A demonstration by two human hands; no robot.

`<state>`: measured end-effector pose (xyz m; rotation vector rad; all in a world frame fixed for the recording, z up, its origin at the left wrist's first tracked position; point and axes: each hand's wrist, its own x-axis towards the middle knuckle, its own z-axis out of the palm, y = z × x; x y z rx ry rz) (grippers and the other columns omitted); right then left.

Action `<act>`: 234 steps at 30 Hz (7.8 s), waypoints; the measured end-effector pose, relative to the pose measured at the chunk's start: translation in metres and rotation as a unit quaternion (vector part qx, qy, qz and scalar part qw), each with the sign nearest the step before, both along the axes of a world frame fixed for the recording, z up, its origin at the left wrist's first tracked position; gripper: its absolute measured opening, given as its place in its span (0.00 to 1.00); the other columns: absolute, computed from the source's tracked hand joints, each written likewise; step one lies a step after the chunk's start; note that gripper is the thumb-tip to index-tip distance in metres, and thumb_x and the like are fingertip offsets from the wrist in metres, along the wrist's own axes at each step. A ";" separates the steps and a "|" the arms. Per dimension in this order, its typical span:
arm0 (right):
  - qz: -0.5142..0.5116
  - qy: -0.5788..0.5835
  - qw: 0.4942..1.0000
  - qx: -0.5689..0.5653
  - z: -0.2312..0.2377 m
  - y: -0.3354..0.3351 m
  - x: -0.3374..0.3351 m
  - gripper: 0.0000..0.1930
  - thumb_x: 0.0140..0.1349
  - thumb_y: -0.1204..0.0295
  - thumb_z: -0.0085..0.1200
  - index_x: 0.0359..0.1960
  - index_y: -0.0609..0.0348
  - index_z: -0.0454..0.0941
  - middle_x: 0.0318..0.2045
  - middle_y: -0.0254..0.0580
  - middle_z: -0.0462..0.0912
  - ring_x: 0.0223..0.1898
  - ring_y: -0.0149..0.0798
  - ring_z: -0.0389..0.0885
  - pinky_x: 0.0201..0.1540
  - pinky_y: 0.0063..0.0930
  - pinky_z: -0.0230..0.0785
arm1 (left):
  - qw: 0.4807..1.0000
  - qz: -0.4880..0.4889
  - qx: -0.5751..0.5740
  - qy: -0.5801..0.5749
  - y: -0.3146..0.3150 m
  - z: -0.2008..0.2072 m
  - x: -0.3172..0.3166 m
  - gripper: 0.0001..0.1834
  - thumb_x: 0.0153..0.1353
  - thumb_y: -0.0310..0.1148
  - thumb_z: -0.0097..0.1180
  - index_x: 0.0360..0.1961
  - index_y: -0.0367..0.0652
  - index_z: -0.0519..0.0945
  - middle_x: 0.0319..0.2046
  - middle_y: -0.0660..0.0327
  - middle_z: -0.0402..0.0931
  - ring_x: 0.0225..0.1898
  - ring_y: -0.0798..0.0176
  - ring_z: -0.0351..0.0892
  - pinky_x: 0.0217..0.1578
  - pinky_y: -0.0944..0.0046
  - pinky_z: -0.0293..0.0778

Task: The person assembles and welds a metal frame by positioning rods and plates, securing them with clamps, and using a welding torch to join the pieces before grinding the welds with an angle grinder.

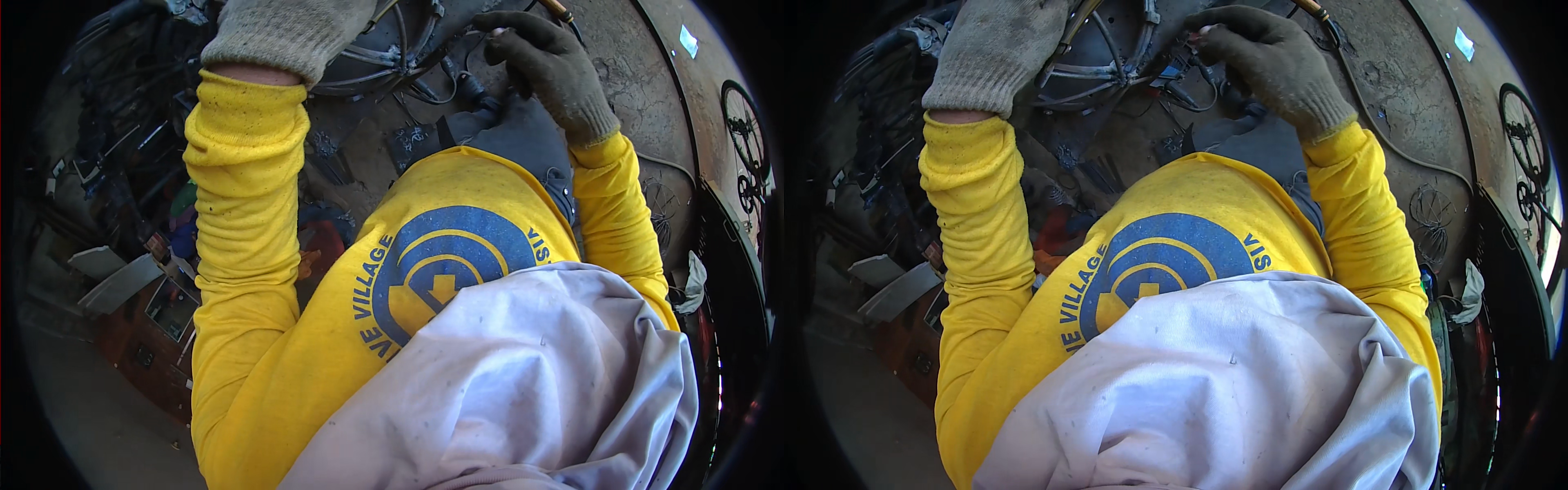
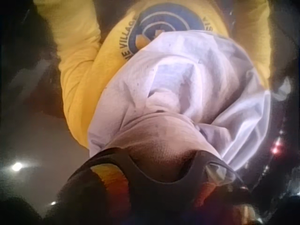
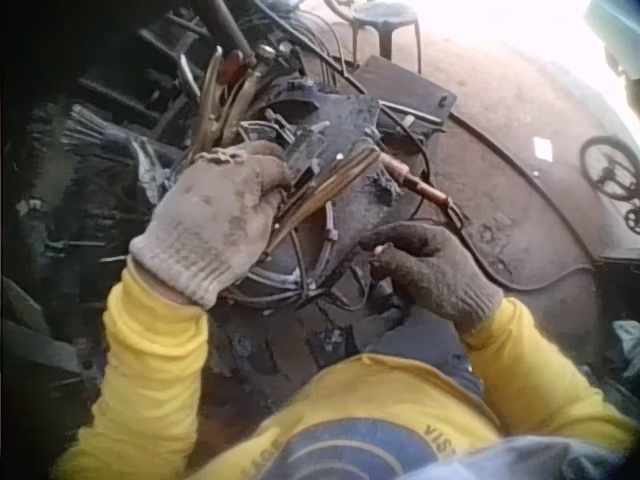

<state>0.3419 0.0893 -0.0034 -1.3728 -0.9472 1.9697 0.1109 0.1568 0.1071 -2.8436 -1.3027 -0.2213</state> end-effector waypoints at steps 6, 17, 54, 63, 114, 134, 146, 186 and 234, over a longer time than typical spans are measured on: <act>0.022 -0.020 0.973 0.228 -0.009 -0.011 -0.034 0.15 0.69 0.62 0.60 0.54 0.50 0.85 0.37 0.33 0.88 0.34 0.25 0.83 0.33 0.21 0.74 | 1.000 -0.025 0.001 -0.002 0.004 -0.003 -0.004 0.10 0.57 0.25 0.58 0.41 0.39 0.82 0.42 0.53 0.83 0.42 0.48 0.83 0.47 0.55 0.78; 0.083 -0.193 0.909 0.360 -0.017 -0.004 -0.066 0.16 0.67 0.58 0.58 0.49 0.53 0.85 0.36 0.40 0.87 0.33 0.39 0.82 0.38 0.31 0.75 | 0.998 -0.046 0.016 0.039 0.004 -0.001 -0.001 0.07 0.59 0.28 0.59 0.38 0.38 0.83 0.41 0.54 0.83 0.42 0.50 0.84 0.47 0.56 0.78; -0.126 -0.339 0.921 -0.147 -0.172 -0.255 0.000 0.22 0.65 0.55 0.58 0.55 0.54 0.83 0.52 0.49 0.85 0.55 0.44 0.82 0.59 0.32 0.70 | 1.000 -0.014 -0.015 0.014 -0.009 0.000 0.017 0.11 0.60 0.31 0.58 0.38 0.37 0.85 0.35 0.49 0.84 0.39 0.47 0.85 0.44 0.55 0.79; -0.149 -0.341 0.915 -0.152 -0.156 -0.263 -0.010 0.23 0.64 0.56 0.58 0.56 0.56 0.82 0.52 0.49 0.85 0.54 0.44 0.82 0.60 0.32 0.69 | 0.999 -0.026 -0.012 0.014 -0.011 0.000 0.018 0.11 0.60 0.31 0.58 0.39 0.36 0.85 0.34 0.49 0.84 0.38 0.47 0.85 0.44 0.56 0.79; -0.038 -0.326 0.939 -0.099 -0.131 -0.174 -0.041 0.24 0.65 0.53 0.58 0.57 0.50 0.82 0.45 0.44 0.86 0.44 0.41 0.83 0.51 0.34 0.73 | 0.998 -0.025 -0.052 -0.006 -0.007 0.028 0.017 0.11 0.61 0.31 0.57 0.40 0.35 0.85 0.31 0.49 0.84 0.34 0.49 0.84 0.41 0.56 0.80; 0.007 -0.336 0.933 -0.132 -0.195 -0.226 -0.052 0.25 0.66 0.50 0.52 0.57 0.50 0.81 0.55 0.51 0.83 0.59 0.54 0.78 0.62 0.41 0.68 | 0.975 0.135 -0.170 0.037 -0.005 0.013 -0.001 0.14 0.63 0.32 0.58 0.46 0.36 0.84 0.36 0.52 0.84 0.36 0.56 0.84 0.41 0.60 0.79; 0.013 -0.340 0.927 -0.158 -0.189 -0.222 -0.050 0.25 0.66 0.50 0.52 0.58 0.48 0.81 0.56 0.49 0.83 0.59 0.53 0.79 0.63 0.40 0.68 | 0.966 0.173 -0.185 0.048 -0.001 0.012 -0.007 0.18 0.65 0.34 0.59 0.53 0.37 0.82 0.40 0.55 0.84 0.39 0.62 0.84 0.42 0.64 0.79; 0.000 -0.145 0.971 0.190 0.042 0.007 -0.082 0.18 0.65 0.58 0.56 0.49 0.57 0.83 0.41 0.56 0.85 0.42 0.57 0.84 0.45 0.42 0.77 | 0.993 0.072 -0.087 -0.019 0.001 0.000 -0.001 0.08 0.61 0.29 0.59 0.40 0.41 0.84 0.49 0.52 0.83 0.44 0.45 0.84 0.45 0.54 0.81; 0.218 -0.048 0.942 0.250 -0.022 0.037 0.119 0.21 0.54 0.66 0.68 0.50 0.55 0.81 0.46 0.49 0.85 0.46 0.49 0.85 0.48 0.39 0.77 | 0.963 0.231 -0.090 -0.108 -0.010 -0.045 0.212 0.23 0.65 0.36 0.57 0.59 0.37 0.76 0.48 0.47 0.80 0.38 0.46 0.82 0.41 0.52 0.79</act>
